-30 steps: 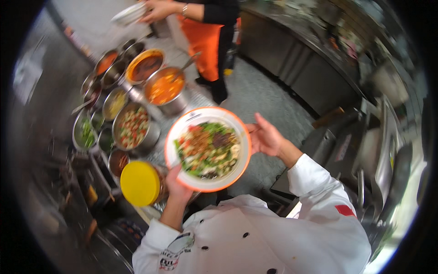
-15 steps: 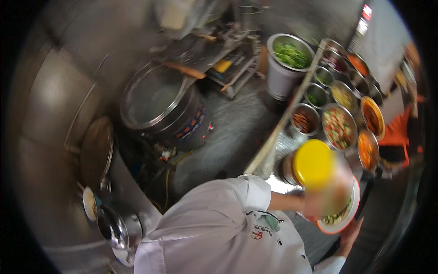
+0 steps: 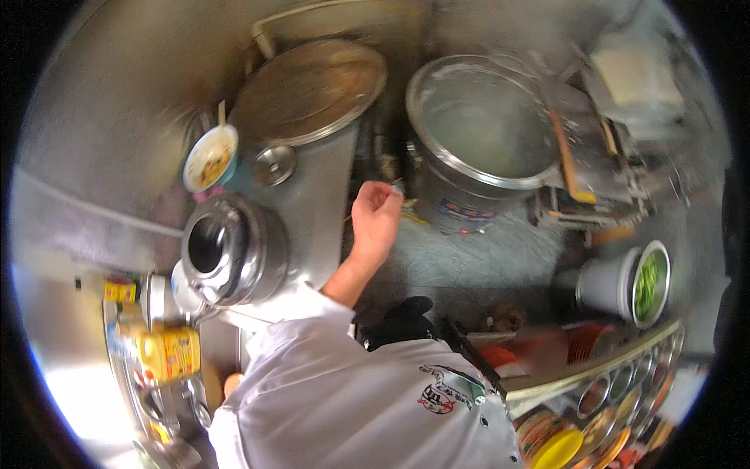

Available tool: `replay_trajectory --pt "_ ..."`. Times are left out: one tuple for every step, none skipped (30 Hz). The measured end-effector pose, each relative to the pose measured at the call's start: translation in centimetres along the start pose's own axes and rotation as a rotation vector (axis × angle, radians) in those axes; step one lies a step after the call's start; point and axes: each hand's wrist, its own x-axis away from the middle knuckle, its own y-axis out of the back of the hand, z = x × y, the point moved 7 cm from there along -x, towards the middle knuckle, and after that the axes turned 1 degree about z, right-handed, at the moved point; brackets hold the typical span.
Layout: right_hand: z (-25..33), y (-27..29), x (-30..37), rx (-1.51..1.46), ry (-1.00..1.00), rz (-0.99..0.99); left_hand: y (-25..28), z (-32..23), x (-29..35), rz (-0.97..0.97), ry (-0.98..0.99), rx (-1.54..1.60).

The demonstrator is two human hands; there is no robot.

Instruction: The person assembles a bowl of noodle soup by adding chopped vegetables, sauces, and broth to a bowl of noodles. They use spoons and ladles to scoop ingredients from multiple containers and pour hot broth into the bowl. The person also blanches leafy greens in boiling water and adds them to the bowl.

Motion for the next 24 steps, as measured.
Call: replay_trajectory --pt "2.5 -1.9 -2.2 -0.088 -0.006 0.082 2.0 -1.7 0.2 0.11 -0.116 -0.003" --pt "4.9 -3.9 -4.0 -0.161 -0.005 0.171 4.0 -3.2 0.8 0.217 -0.167 -0.04" --pt "7.2 -5.7 -5.6 -0.22 -0.003 0.26 6.7 -4.7 1.1 0.264 -0.209 -0.173" --pt "9.3 -7.5 -6.8 -0.269 0.004 0.35 10.1 -7.5 1.1 0.167 -0.395 -0.447" --pt "11.4 -8.9 -8.1 -0.298 0.012 0.443 13.5 -10.1 1.3 -0.018 -0.565 -0.633" --pt "13.3 -10.4 -9.5 -0.314 0.017 0.547 17.5 -11.6 0.5 -0.185 -0.508 -0.645" --pt "15.2 -11.6 -10.6 -0.303 0.027 0.654 22.1 -12.8 -0.2 -0.366 -0.463 -0.643" --pt "17.0 -13.1 -11.7 -0.276 0.034 0.765 26.3 -13.8 -0.6 -0.521 -0.405 -0.685" --pt "18.4 -14.4 -12.3 -0.195 0.031 0.885 30.4 -13.9 0.1 -0.625 -0.27 -0.86" --pt "19.9 -15.8 -12.8 -0.11 0.039 1.006 34.0 -13.7 0.8 -0.742 -0.156 -1.041" --pt "22.0 -16.7 -12.6 -0.102 0.221 1.038 37.1 -12.8 2.1 -0.798 -0.079 -1.083" --pt "23.6 -17.8 -13.0 -0.049 0.313 1.043 39.5 -11.7 3.4 -0.841 -0.012 -1.144" --pt "24.8 -19.0 -13.3 0.004 0.398 1.039 40.9 -10.6 4.5 -0.841 -0.035 -1.145" --pt "25.4 -19.3 -13.1 0.067 0.472 1.03 41.8 -9.2 5.5 -0.833 -0.005 -1.153" --pt "26.8 -20.4 -13.2 -0.096 0.543 1.023 42.0 -8.4 6.5 -0.818 -0.042 -1.129" --pt "26.7 -20.2 -13.5 -0.135 0.476 0.961 41.2 -7.8 6.7 -0.779 -0.087 -1.104" --pt "26.9 -20.7 -13.6 -0.139 0.453 1.009 40.0 -7.7 7.3 -0.66 -0.15 -1.033" --pt "26.4 -20.8 -13.6 -0.229 0.349 1.011 38.3 -7.8 7.8 -0.604 -0.195 -0.93" --pt "26.5 -20.2 -13.6 -0.192 0.394 1.048 36.4 -8.0 8.1 -0.525 -0.204 -0.824" --pt "26.5 -19.3 -13.4 -0.207 0.46 1.111 34.8 -8.0 8.9 -0.516 -0.13 -0.729" --pt "26.2 -18.5 -14.0 -0.144 0.448 1.111 31.5 -9.3 7.7 -0.363 -0.213 -0.666" --pt "25.7 -17.5 -13.8 -0.13 0.486 1.14 29.4 -9.9 7.4 -0.311 -0.171 -0.656" --pt "24.6 -16.5 -13.4 -0.141 0.452 1.11 26.2 -10.7 6.9 -0.104 -0.235 -0.487" --pt "23.6 -15.8 -13.0 -0.154 0.42 1.081 23.1 -10.9 6.2 0.057 -0.225 -0.355"
